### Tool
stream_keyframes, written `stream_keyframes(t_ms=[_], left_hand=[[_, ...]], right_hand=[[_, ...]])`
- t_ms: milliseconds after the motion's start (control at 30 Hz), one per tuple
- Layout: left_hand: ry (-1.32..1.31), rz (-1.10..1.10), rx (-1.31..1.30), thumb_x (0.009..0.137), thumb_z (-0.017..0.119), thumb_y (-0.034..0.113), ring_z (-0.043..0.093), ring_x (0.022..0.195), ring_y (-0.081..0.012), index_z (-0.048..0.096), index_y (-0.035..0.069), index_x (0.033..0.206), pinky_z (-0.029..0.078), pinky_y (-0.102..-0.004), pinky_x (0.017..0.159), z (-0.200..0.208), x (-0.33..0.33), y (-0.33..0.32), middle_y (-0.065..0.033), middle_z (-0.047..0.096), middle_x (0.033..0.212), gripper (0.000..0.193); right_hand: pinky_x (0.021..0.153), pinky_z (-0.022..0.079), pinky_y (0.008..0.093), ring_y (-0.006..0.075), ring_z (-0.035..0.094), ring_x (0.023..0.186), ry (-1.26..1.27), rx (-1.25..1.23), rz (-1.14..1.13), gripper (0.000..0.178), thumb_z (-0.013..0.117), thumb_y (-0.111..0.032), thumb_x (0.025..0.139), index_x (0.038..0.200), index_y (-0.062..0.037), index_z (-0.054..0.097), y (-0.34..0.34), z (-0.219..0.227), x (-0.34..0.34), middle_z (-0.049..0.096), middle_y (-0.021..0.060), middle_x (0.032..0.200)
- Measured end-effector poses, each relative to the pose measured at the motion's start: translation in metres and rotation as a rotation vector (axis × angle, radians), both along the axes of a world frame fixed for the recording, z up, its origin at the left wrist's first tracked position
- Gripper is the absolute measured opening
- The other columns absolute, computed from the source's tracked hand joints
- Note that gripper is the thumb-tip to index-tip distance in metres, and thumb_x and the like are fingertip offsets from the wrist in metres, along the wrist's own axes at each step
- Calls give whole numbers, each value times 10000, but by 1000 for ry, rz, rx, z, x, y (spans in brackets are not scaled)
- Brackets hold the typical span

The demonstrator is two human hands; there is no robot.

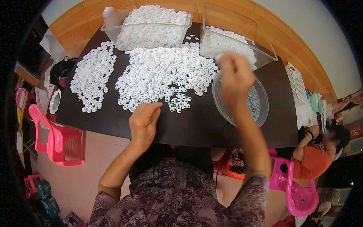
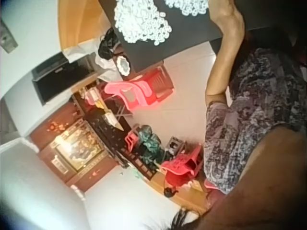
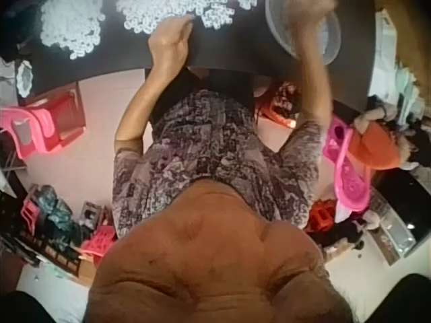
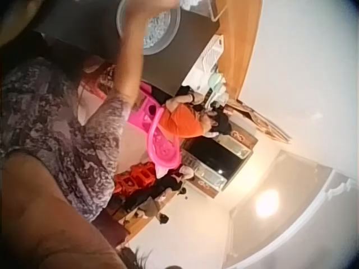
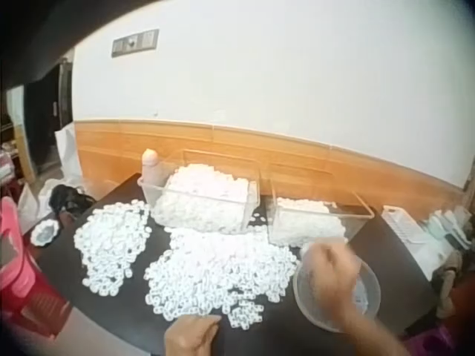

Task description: Assembling small white plastic parts by inserting tiny black pins into them.

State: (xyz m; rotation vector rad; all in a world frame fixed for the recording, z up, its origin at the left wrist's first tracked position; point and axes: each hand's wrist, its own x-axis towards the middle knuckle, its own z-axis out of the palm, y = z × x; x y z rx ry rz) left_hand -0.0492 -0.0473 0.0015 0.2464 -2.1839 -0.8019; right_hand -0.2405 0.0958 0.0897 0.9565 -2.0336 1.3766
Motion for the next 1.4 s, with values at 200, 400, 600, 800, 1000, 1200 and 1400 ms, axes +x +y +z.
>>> stream_keyframes(t_ms=[200, 400, 600, 800, 1000, 1200, 1400], left_hand=[[-130, -7, -352, 658, 599, -14, 507, 744, -277, 603, 74, 836, 437, -375, 600, -3, -40, -2, -95, 486, 782, 199], [-163, -160, -397, 688, 616, 7, 511, 707, -265, 595, 54, 777, 434, -367, 570, -3, -38, 0, -88, 474, 727, 103], [-178, -202, -485, 669, 621, 13, 496, 700, -282, 515, 40, 683, 427, -378, 576, -3, -38, 7, -110, 466, 728, 110], [-196, -277, -504, 628, 603, -1, 498, 717, -287, 511, 34, 688, 437, -391, 592, -3, -41, 8, -119, 469, 728, 115], [-221, -236, -690, 651, 574, 36, 496, 724, -245, 507, 36, 747, 441, -342, 590, -1, -35, 5, -99, 466, 745, 116], [-164, -130, -694, 667, 578, 29, 482, 664, -229, 476, 72, 741, 425, -343, 553, -3, -30, 12, -74, 429, 707, 133], [-234, -239, 42, 803, 591, 9, 553, 662, -201, 528, 29, 828, 440, -305, 566, 1, -14, 14, -60, 525, 716, 70]], right_hand=[[693, 476, 320, 210, 613, 746, 348, 240, -321, 122, 622, -110, 823, 909, -33, 663, 12, 23, -143, 654, 106, 797], [637, 459, 454, 354, 606, 746, 510, 591, -448, 78, 620, -101, 761, 799, -108, 687, 8, 9, -181, 643, 173, 776], [686, 463, 440, 364, 605, 777, 432, 509, -406, 95, 604, -101, 776, 811, -58, 681, 19, 25, -150, 648, 183, 801], [703, 469, 306, 226, 620, 779, 159, 351, -174, 129, 630, -117, 806, 880, -22, 678, 58, 4, -87, 649, 121, 803], [695, 471, 324, 245, 610, 776, 7, 561, -8, 94, 670, -80, 750, 837, -46, 676, 90, -32, -49, 641, 91, 793], [691, 452, 385, 286, 565, 770, 118, 745, 137, 118, 686, -51, 699, 807, -99, 682, 105, -68, -43, 593, 80, 749], [684, 443, 392, 278, 543, 782, 193, 689, 63, 172, 713, -75, 668, 832, -114, 683, 91, -68, -33, 546, 77, 742]])
